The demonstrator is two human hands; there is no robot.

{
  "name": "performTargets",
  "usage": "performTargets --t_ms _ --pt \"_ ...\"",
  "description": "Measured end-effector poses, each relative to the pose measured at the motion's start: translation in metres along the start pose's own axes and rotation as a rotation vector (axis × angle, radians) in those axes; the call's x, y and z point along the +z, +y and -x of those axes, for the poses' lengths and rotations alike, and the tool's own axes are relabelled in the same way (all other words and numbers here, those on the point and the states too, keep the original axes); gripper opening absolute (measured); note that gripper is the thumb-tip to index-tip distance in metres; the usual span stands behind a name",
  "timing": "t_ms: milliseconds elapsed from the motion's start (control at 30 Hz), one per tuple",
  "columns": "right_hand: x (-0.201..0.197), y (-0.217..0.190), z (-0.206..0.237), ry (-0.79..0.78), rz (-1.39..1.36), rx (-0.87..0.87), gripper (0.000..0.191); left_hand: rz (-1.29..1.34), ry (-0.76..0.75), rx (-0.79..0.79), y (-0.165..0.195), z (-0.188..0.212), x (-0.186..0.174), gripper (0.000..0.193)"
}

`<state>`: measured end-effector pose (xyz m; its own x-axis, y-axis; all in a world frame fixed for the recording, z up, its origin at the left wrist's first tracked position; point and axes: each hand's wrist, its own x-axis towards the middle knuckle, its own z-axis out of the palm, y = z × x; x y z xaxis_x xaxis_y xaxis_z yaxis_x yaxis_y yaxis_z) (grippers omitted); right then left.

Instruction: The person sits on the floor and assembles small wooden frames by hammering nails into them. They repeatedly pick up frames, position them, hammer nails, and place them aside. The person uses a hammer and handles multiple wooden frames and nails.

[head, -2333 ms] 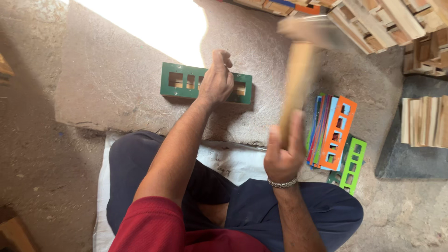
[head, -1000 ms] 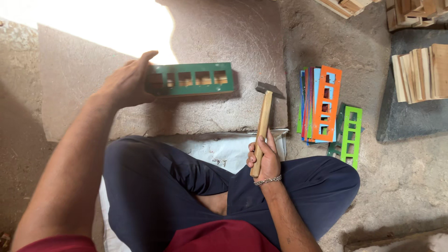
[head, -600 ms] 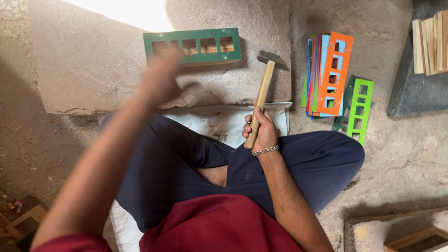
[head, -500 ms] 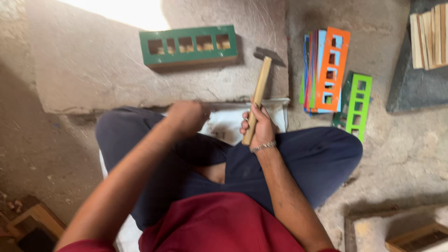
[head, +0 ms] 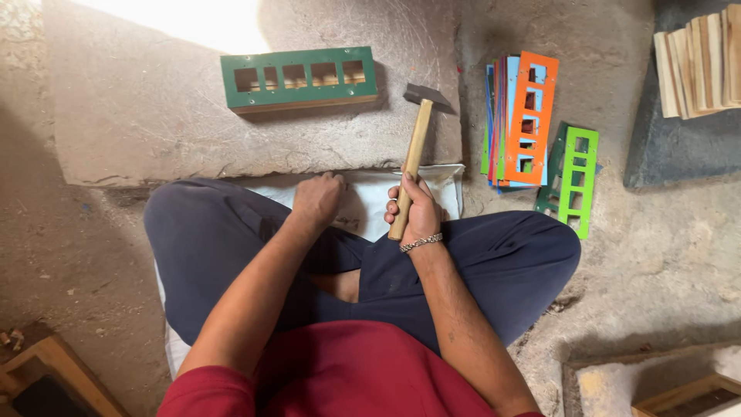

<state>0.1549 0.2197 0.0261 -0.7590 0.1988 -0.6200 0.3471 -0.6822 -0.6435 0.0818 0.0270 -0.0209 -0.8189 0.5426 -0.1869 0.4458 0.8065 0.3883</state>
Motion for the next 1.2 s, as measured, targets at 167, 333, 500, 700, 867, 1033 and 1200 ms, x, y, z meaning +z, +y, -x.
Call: performTargets --t_ms 167,333,500,700,867,1033,1200 --pt "0.002 -0.001 0.001 0.008 -0.001 0.003 0.035 0.203 0.076 0.021 0.004 0.015 -0.011 0.012" --pt "0.006 -0.001 0.004 0.019 0.034 -0.022 0.034 0.605 0.400 -0.074 -0.038 -0.002 -0.062 0.008" --pt "0.010 -0.002 0.008 0.045 0.055 -0.004 0.034 0.943 0.475 -0.427 -0.099 -0.028 -0.125 0.011" --pt "0.013 -0.003 0.012 0.056 0.061 -0.005 0.037 0.794 0.599 -0.384 -0.137 -0.062 -0.133 0.011" --pt "0.014 -0.006 0.015 0.080 0.089 0.012 0.039 0.376 0.683 -0.170 -0.158 -0.085 -0.111 0.013" --pt "0.015 -0.012 0.015 0.057 0.037 0.020 0.040 0.262 0.641 -0.158 -0.161 -0.091 -0.098 0.019" --pt "0.015 -0.027 0.010 0.064 0.035 0.000 0.040 0.226 0.669 -0.114 -0.155 -0.093 -0.096 0.034"
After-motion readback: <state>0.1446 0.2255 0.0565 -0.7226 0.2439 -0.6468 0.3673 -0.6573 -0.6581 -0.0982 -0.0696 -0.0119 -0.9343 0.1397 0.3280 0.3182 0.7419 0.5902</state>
